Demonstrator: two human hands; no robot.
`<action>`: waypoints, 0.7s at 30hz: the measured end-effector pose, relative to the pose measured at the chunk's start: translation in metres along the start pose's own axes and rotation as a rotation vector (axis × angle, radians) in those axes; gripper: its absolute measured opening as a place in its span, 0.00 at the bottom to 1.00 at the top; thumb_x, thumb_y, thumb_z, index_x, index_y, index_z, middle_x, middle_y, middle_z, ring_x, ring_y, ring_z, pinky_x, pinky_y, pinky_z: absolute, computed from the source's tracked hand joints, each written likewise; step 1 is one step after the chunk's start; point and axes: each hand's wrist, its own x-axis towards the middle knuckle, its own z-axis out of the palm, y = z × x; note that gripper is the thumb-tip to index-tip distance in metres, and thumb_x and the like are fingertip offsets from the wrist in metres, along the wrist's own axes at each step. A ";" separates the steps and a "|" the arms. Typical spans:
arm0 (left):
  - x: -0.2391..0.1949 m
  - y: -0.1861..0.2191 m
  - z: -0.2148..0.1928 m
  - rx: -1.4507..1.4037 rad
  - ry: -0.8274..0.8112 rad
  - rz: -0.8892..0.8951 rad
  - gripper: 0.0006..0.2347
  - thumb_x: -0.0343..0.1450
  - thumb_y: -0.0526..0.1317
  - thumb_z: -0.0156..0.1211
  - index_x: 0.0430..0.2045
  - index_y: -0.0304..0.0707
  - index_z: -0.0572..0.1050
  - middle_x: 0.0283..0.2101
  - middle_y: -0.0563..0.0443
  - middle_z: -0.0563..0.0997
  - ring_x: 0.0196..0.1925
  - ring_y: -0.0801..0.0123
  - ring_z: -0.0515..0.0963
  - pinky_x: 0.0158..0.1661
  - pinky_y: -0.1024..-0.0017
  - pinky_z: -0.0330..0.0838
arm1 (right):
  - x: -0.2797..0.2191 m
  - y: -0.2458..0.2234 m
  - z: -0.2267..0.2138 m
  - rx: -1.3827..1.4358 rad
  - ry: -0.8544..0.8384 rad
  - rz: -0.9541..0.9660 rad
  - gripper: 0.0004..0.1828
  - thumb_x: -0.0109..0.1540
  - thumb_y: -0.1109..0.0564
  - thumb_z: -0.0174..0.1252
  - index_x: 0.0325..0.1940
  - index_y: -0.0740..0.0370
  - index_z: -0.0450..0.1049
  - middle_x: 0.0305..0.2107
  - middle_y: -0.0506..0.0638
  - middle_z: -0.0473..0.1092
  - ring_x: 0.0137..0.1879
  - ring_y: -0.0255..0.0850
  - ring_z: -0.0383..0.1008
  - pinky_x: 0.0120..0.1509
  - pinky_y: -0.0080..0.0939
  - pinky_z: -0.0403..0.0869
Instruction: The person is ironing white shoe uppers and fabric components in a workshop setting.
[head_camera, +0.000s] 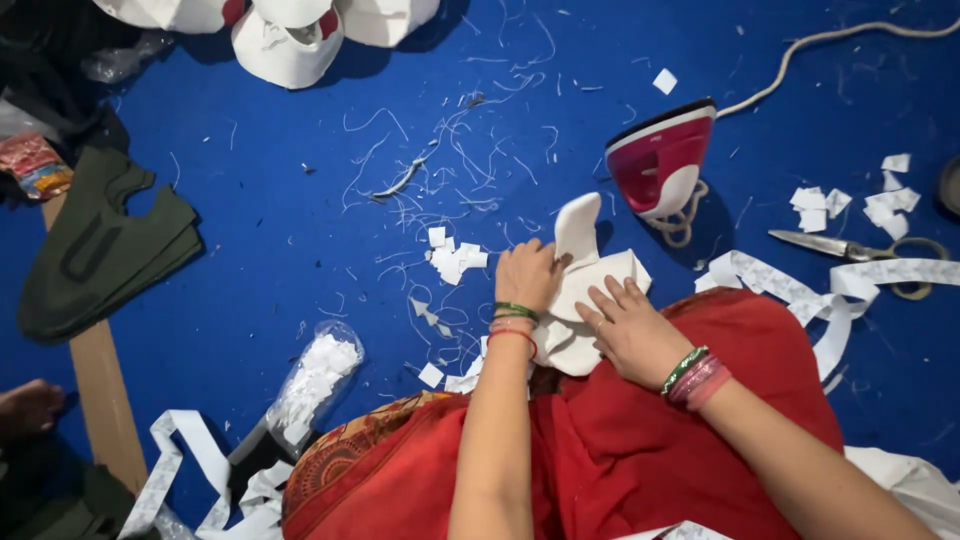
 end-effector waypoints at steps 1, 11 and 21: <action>-0.001 -0.004 0.004 0.003 -0.007 -0.005 0.15 0.72 0.51 0.57 0.33 0.40 0.84 0.36 0.41 0.82 0.41 0.46 0.81 0.42 0.51 0.71 | 0.005 -0.003 -0.003 0.008 -0.003 0.000 0.34 0.56 0.56 0.61 0.67 0.58 0.65 0.64 0.63 0.63 0.71 0.63 0.58 0.75 0.64 0.52; -0.030 -0.037 -0.018 -0.462 0.719 -0.420 0.10 0.72 0.40 0.56 0.40 0.38 0.83 0.43 0.44 0.86 0.41 0.58 0.85 0.42 0.65 0.78 | 0.028 -0.023 -0.014 -0.195 -0.393 0.085 0.45 0.56 0.57 0.59 0.76 0.59 0.51 0.72 0.66 0.51 0.75 0.65 0.49 0.76 0.62 0.51; -0.044 0.019 0.058 -0.574 0.494 -0.080 0.15 0.78 0.39 0.51 0.58 0.29 0.71 0.60 0.29 0.76 0.62 0.45 0.74 0.62 0.58 0.65 | 0.047 -0.015 0.074 -0.292 -0.126 0.203 0.33 0.59 0.47 0.53 0.62 0.72 0.67 0.61 0.70 0.64 0.67 0.64 0.63 0.70 0.61 0.57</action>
